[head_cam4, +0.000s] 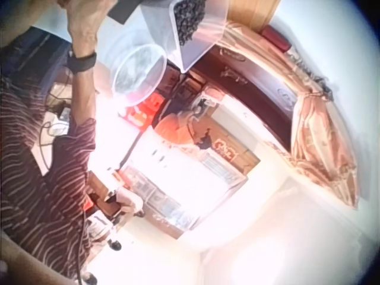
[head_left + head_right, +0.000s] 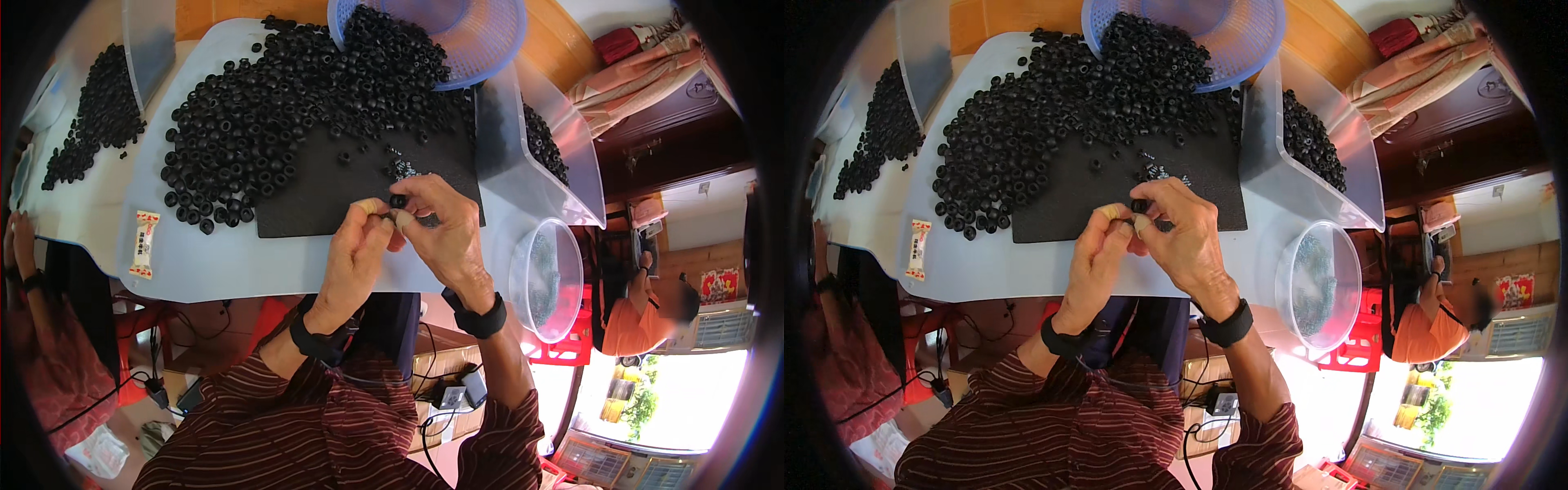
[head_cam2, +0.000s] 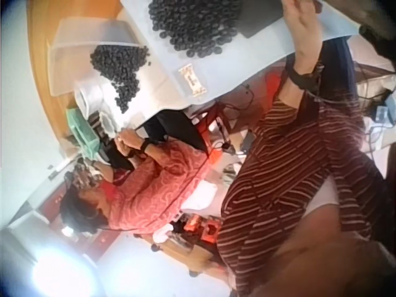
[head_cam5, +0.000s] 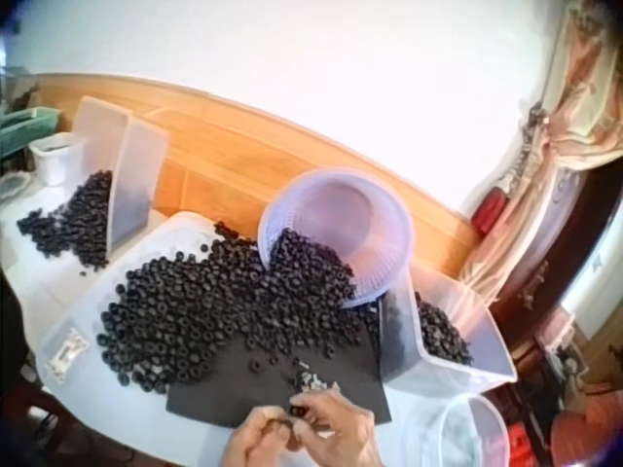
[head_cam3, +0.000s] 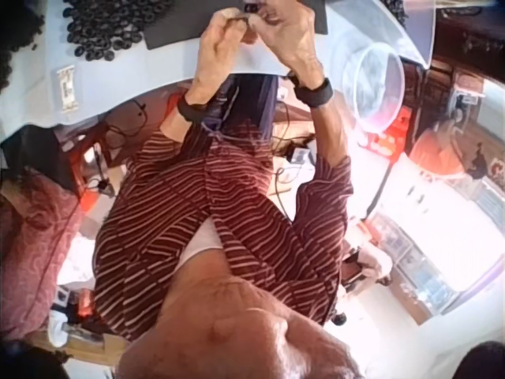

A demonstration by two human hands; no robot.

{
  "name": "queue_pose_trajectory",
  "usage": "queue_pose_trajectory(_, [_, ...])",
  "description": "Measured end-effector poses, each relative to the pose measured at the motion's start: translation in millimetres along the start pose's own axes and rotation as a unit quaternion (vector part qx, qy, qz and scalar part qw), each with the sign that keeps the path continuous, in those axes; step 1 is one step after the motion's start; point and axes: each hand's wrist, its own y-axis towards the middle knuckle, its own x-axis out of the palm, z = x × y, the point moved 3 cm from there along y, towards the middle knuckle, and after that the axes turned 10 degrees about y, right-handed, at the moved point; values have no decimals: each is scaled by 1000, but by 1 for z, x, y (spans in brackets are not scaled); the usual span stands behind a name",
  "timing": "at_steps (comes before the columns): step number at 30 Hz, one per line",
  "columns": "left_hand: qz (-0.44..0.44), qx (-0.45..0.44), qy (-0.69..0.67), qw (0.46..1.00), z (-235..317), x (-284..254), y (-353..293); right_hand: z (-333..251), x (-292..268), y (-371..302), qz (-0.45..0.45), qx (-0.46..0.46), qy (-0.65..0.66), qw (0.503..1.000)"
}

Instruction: Manually sort and assemble small black plastic circular components with tiny blue beads.

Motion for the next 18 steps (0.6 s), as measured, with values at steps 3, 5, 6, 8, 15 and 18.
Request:
queue_pose_trajectory(3, [9, -7, -19, 1000, 1, -1, 1, -3, 2, -12, 8, 25, 34, 999])
queue_pose_trajectory(5, [-2, 7, 0, 1000, -1, -1, 0, 1, 3, -19, 13, 29, 49, 998])
queue_pose_trajectory(6, [-1, 7, 1, 1000, -2, -1, 1, 4, 3, -24, 18, 33, 63, 997])
queue_pose_trajectory(8, [-5, 24, 14, 1000, -1, 0, 1, 10, 6, -31, 40, 50, 102, 993])
queue_pose_trajectory(15, [-21, 3, 7, 1000, 0, 1, 0, 18, 5, -49, 97, 91, 178, 975])
queue_pose_trajectory(18, [-36, 34, 70, 996, 2, 2, -1, 23, 1, -53, 98, 87, 148, 980])
